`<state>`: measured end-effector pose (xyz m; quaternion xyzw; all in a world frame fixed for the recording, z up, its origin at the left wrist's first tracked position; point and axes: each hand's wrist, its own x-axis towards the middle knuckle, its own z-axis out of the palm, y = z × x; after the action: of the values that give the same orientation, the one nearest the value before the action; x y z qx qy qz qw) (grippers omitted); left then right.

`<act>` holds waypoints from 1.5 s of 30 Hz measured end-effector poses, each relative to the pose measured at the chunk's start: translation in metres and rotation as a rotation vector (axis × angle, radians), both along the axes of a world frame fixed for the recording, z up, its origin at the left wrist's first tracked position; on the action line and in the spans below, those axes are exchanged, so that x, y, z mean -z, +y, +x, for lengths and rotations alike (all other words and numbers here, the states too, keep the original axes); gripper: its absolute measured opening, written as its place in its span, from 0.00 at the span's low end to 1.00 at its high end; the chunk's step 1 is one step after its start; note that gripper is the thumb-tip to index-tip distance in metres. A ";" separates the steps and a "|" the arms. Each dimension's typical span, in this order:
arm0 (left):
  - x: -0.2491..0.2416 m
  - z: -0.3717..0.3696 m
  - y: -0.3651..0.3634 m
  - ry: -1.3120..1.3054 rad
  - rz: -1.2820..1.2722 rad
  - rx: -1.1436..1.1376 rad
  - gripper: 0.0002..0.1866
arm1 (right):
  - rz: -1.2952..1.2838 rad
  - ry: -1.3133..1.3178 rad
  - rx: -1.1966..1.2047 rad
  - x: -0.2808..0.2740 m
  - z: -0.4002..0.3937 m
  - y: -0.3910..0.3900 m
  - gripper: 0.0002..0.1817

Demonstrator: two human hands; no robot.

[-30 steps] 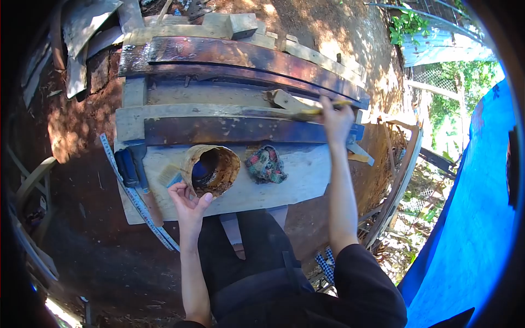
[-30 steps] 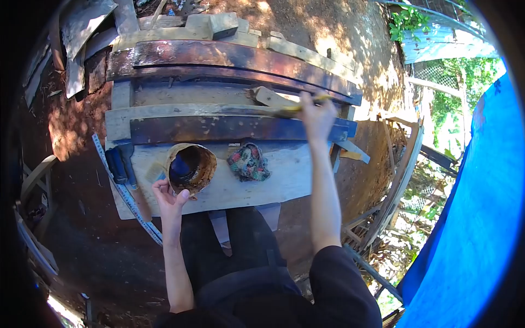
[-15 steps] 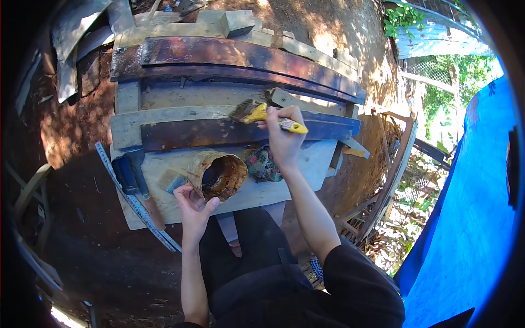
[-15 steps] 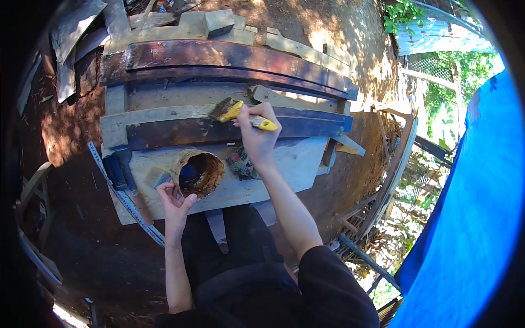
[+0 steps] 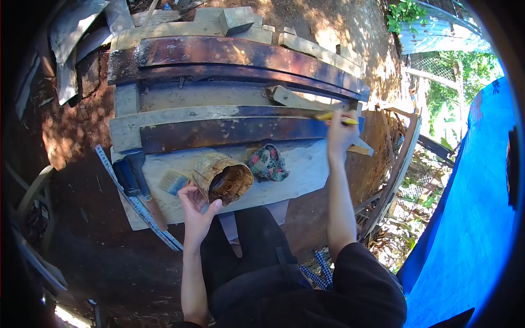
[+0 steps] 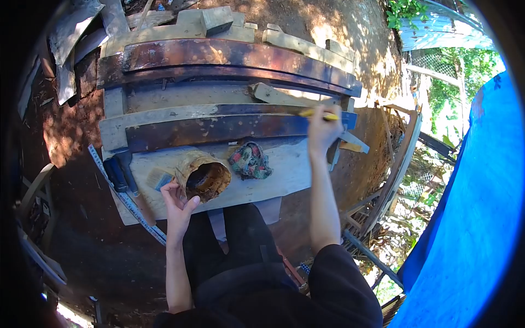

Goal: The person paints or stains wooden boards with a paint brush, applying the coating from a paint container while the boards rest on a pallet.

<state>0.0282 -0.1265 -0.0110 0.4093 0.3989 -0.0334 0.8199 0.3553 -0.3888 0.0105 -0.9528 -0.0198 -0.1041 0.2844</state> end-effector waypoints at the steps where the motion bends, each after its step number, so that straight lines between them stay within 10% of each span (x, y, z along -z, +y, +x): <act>1: 0.003 -0.002 -0.001 -0.011 0.013 0.014 0.36 | 0.147 0.077 0.007 -0.005 -0.014 0.036 0.13; 6: 0.002 0.001 0.001 0.001 0.065 0.064 0.35 | 0.704 0.367 -0.078 -0.006 -0.084 0.195 0.11; 10: -0.002 0.003 0.004 0.020 0.079 0.092 0.31 | 0.440 0.107 -0.359 -0.002 -0.093 0.236 0.14; 20: 0.005 -0.002 0.012 -0.004 0.042 0.047 0.24 | 0.200 0.229 0.061 -0.023 -0.044 0.151 0.17; 26: -0.002 -0.005 0.017 0.042 0.071 0.009 0.25 | 0.042 0.023 -0.478 -0.017 -0.091 0.229 0.18; 37: -0.014 -0.021 0.022 0.054 0.243 -0.118 0.20 | 0.524 0.142 -0.566 -0.088 -0.185 0.149 0.12; 45: -0.019 -0.020 -0.011 0.103 0.313 -0.218 0.13 | 0.009 0.232 -0.891 -0.024 -0.202 0.146 0.13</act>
<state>0.0086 -0.1375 0.0077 0.4838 0.4827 0.0970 0.7236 0.1531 -0.2432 0.0343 -0.8556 -0.3953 0.1354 0.3057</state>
